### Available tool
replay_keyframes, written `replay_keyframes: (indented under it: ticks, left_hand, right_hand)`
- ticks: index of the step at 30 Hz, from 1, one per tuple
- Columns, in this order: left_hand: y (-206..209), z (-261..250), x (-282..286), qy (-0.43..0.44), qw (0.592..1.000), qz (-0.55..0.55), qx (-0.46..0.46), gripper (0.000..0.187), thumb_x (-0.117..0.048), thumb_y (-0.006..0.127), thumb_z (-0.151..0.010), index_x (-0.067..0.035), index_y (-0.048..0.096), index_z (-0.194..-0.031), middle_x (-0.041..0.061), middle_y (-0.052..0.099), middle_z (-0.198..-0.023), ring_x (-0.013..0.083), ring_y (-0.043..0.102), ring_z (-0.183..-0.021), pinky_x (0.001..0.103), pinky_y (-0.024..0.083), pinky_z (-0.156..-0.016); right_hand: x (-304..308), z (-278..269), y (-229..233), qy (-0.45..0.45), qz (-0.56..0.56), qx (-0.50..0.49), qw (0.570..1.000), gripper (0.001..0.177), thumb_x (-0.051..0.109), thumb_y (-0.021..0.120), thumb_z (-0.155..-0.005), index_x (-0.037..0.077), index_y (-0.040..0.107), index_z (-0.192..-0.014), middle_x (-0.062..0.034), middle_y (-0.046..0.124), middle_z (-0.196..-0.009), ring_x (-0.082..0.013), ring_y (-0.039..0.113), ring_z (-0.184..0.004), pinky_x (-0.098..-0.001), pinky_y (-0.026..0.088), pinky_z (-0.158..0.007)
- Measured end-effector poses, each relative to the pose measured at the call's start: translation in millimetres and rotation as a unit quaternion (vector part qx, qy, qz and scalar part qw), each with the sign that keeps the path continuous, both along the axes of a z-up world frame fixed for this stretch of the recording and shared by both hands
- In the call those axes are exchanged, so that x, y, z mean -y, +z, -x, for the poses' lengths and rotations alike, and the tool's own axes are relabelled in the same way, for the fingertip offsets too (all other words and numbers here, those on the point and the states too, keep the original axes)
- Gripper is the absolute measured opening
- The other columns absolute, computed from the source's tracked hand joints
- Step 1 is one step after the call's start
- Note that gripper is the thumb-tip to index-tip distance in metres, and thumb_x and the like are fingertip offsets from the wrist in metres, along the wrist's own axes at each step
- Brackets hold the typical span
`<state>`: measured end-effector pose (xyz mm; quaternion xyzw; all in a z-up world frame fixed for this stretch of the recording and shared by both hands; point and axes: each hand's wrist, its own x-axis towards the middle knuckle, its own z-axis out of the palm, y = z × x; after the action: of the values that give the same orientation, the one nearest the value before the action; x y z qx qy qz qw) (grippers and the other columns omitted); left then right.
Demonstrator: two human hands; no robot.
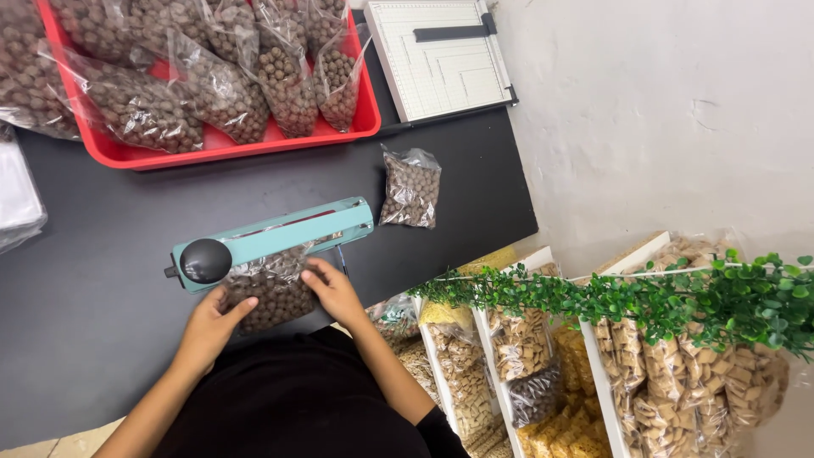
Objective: Sealing plastic bags of snacks using a heat sealer
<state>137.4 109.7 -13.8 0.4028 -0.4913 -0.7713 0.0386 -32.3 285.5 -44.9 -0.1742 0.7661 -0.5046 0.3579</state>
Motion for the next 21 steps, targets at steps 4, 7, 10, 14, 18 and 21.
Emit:
replay_keyframes:
  ticks: [4,7,10,14,18,21]
  left_hand:
    - [-4.0,-6.6,-2.4,0.005,0.996,0.072,0.047,0.044,-0.023,0.081,-0.090,-0.007,0.071,-0.129,0.018,0.075,-0.116,0.0284,0.068,-0.114,0.044,0.053,-0.096]
    - [22.1,-2.3,-2.3,0.030,0.993,0.103,0.040,0.041,-0.019,0.077,-0.093,-0.007,0.070,-0.132,0.021,0.074,-0.116,0.0297,0.067,-0.116,0.044,0.052,-0.099]
    - [14.4,-1.3,-1.2,0.062,0.990,0.129,0.003,0.043,-0.012,0.075,-0.096,0.000,0.066,-0.135,0.025,0.070,-0.120,0.0314,0.066,-0.117,0.046,0.050,-0.101]
    - [-2.0,-2.2,-0.1,0.052,0.980,0.188,0.044,0.024,-0.020,0.078,-0.098,-0.010,0.077,-0.120,0.014,0.076,-0.101,0.0246,0.071,-0.102,0.041,0.054,-0.091]
    - [9.9,-0.7,1.8,0.083,0.969,0.222,0.072,0.014,-0.023,0.080,-0.098,-0.014,0.080,-0.109,0.009,0.075,-0.085,0.0173,0.071,-0.085,0.037,0.055,-0.077]
    - [23.9,-2.5,4.8,0.100,0.966,0.232,0.059,0.012,-0.020,0.083,-0.095,-0.012,0.080,-0.104,0.010,0.075,-0.084,0.0209,0.072,-0.083,0.037,0.055,-0.078]
  right_hand:
    - [11.0,1.2,8.5,-0.082,0.108,0.054,0.989,0.033,0.016,0.066,-0.103,0.009,0.066,-0.135,-0.0111,0.072,-0.121,-0.0144,0.065,-0.109,-0.0329,0.057,-0.094]
    - [16.4,1.0,7.4,-0.086,0.125,0.028,0.988,0.029,0.014,0.069,-0.100,0.007,0.069,-0.128,-0.0071,0.073,-0.107,-0.0101,0.065,-0.099,-0.0293,0.058,-0.087]
    - [23.2,-1.9,5.8,-0.085,0.141,0.048,0.985,0.024,0.011,0.070,-0.099,0.008,0.072,-0.123,-0.0032,0.072,-0.098,-0.0075,0.064,-0.094,-0.0272,0.058,-0.085]
    - [25.8,-0.6,8.1,-0.134,0.164,0.048,0.976,0.010,0.010,0.071,-0.098,0.006,0.075,-0.106,-0.0058,0.075,-0.096,-0.0074,0.066,-0.090,-0.0258,0.056,-0.084]
    - [25.7,-2.0,25.5,-0.154,0.159,0.004,0.975,0.007,0.011,0.075,-0.095,0.006,0.078,-0.098,-0.0075,0.077,-0.089,-0.0091,0.067,-0.088,-0.0272,0.055,-0.082]
    - [23.3,-0.5,50.9,-0.137,0.132,-0.049,0.981,0.006,0.014,0.079,-0.092,0.008,0.081,-0.091,-0.0074,0.078,-0.082,-0.0088,0.068,-0.084,-0.0279,0.056,-0.079]
